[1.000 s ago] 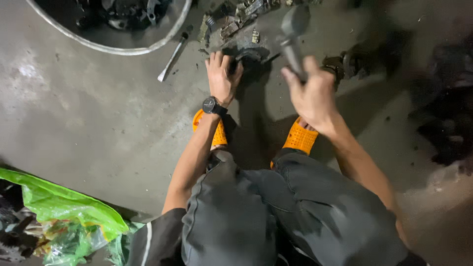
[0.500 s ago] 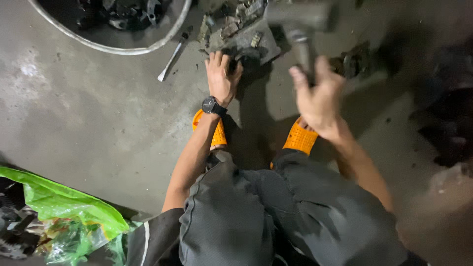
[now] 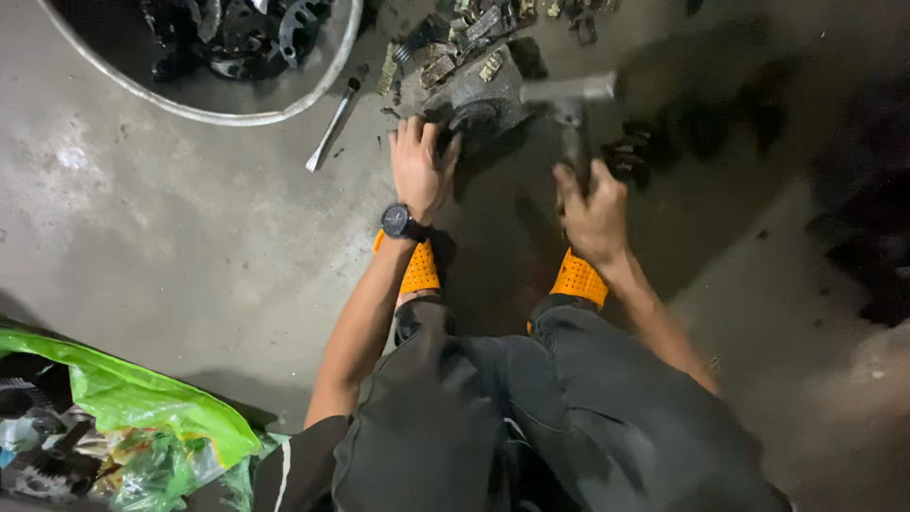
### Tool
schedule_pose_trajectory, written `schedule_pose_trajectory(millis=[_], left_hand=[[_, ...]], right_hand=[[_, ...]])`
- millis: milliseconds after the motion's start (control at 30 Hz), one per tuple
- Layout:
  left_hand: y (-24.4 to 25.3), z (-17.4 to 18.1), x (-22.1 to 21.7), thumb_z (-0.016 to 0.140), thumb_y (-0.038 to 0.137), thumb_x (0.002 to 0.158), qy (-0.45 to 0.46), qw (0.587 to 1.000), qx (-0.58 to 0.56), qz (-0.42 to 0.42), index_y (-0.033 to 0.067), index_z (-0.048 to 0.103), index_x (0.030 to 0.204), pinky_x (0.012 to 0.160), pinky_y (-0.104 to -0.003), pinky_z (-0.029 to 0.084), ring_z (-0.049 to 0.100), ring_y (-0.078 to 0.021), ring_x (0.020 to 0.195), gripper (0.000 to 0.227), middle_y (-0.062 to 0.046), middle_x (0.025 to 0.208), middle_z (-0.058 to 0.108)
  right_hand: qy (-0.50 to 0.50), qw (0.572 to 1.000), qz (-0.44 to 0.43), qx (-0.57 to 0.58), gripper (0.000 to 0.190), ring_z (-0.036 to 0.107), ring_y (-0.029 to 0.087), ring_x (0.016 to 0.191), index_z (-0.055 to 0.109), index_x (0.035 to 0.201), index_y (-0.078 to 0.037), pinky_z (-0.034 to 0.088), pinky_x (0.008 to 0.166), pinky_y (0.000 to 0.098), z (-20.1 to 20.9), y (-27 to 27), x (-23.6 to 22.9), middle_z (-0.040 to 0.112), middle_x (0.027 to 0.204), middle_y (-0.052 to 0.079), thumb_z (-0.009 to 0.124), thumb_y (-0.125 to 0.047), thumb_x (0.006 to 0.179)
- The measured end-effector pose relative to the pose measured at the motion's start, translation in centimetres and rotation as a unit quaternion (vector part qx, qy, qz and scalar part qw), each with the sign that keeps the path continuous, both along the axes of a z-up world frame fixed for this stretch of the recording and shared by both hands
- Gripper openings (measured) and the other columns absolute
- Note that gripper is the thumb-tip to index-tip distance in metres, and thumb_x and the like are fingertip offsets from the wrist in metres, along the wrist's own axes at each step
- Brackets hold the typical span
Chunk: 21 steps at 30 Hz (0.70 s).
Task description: The person repeatedly picks up small metal parts from a bucket and places them on a concrete block. They use a hammer to strike the parts, breaking them into smaller pieces, and then return the fragments to the bucket.
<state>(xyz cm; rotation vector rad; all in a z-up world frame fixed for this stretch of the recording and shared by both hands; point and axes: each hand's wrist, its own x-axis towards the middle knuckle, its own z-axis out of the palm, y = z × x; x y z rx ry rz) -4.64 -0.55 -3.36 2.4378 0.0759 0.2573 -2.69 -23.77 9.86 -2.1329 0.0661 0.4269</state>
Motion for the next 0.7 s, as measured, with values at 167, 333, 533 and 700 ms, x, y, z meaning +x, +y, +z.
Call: schedule_pose_trajectory(millis=[167,333,533,700], left_hand=[[-0.7,6.4,3.3,0.080,0.024,0.084,0.119,0.988,0.058,-0.074,0.0098,0.053,0.126,0.090,-0.046,0.046,0.050,-0.0367,0.108,0.052,-0.023,0.119,0.051],[-0.5,4.1,5.5,0.055,-0.004,0.086,0.132,0.978,-0.019,-0.160,0.0041,0.058,0.126,0.091,-0.053,0.046,0.048,-0.0377,0.111,0.040,-0.020,0.122,0.052],[-1.6,7.2,2.9,0.072,0.010,0.087,0.142,0.821,-0.552,-0.037,0.0064,0.068,0.113,0.087,-0.035,0.051,0.062,-0.0158,0.099,0.026,-0.013,0.105,0.071],[-3.9,11.1,2.3,0.064,0.002,0.093,0.147,0.587,-0.796,-0.019,-0.0027,0.057,0.128,0.080,-0.029,0.051,0.065,-0.0241,0.106,0.036,-0.027,0.119,0.065]], right_hand=[[0.111,0.991,-0.059,0.046,0.021,0.055,0.016,0.042,0.056,0.089,-0.001,0.041,0.036,0.0282,-0.8,-2.6,-3.6,0.054,0.054,0.008,0.057,-0.017,0.102],[0.231,0.968,-0.097,0.030,0.025,0.048,0.010,0.046,0.049,0.087,-0.010,0.042,0.042,0.0271,-2.5,-5.3,-7.2,0.052,0.062,0.000,0.056,-0.030,0.100],[0.207,0.967,-0.144,0.043,0.026,0.053,0.017,0.039,0.053,0.082,-0.001,0.040,0.037,0.0293,-2.8,-6.7,-8.4,0.052,0.054,0.008,0.059,-0.019,0.100],[0.208,0.971,-0.119,0.028,0.033,0.056,0.019,0.040,0.054,0.082,-0.001,0.041,0.036,0.0312,-3.7,-7.7,-7.7,0.055,0.053,0.010,0.060,-0.027,0.101]])
